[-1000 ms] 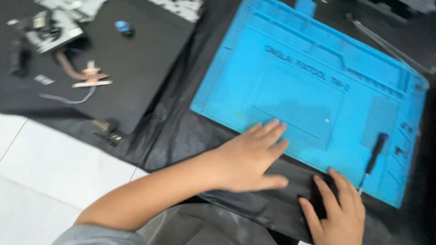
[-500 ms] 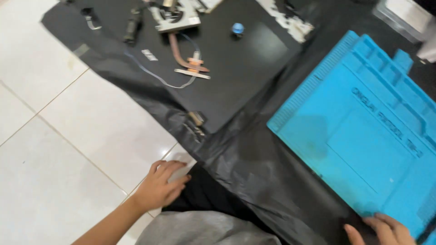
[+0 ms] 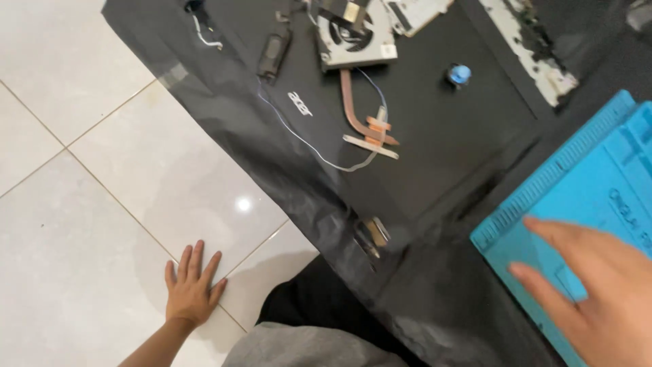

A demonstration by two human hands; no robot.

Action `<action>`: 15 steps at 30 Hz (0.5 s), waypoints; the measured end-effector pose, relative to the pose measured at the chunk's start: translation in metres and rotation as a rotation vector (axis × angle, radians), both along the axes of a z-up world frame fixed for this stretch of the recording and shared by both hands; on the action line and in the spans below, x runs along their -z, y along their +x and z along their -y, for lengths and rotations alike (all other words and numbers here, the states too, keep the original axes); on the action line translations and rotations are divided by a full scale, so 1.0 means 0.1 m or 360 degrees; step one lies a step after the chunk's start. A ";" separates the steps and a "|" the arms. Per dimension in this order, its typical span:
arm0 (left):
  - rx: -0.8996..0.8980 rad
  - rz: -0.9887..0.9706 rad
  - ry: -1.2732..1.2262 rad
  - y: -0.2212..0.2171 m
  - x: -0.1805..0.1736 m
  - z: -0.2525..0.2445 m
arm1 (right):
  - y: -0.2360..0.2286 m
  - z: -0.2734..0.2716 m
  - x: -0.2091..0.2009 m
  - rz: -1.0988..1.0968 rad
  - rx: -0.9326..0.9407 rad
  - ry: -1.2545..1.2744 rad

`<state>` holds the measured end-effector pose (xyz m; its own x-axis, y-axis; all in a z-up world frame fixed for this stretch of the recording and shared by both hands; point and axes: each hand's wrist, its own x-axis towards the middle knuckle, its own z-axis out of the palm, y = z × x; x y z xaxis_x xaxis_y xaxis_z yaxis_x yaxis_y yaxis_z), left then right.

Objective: The person works on a disassembled laptop, using a screwdriver to remove screws from the internal chassis and detaching a white wire. They then handle a cooling fan and heat pipe assembly, placing them on the work surface. Finally, the person picks up the laptop's bottom cover and positions it over the main body.

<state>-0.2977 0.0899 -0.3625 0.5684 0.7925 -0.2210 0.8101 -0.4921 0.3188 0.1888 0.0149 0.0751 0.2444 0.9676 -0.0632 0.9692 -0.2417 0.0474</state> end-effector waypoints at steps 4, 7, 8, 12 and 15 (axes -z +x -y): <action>0.0001 0.0083 0.0002 0.04 0.08 -0.11 | -0.16 -1.05 0.10 -0.0192 0.0006 0.0161; 0.0010 0.0099 -0.0014 0.05 0.15 -0.17 | -0.20 -1.65 0.20 -0.0138 -0.0157 0.0337; 0.0015 0.0128 -0.0017 0.05 0.17 -0.18 | -0.18 -1.80 0.24 -0.0053 -0.0404 0.0496; 0.0039 0.0059 -0.0089 0.08 0.27 -0.17 | 0.01 -1.94 0.43 0.0111 -0.0476 0.0367; 0.0088 0.0218 -0.0012 0.15 0.34 -0.15 | 0.23 -1.87 0.49 0.0117 -0.0439 0.0433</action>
<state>-0.2829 0.1051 -0.3962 0.6365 0.7576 -0.1443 0.7303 -0.5319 0.4288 0.2115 0.2016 0.0259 -0.0329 0.9766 0.2127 0.9959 0.0141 0.0893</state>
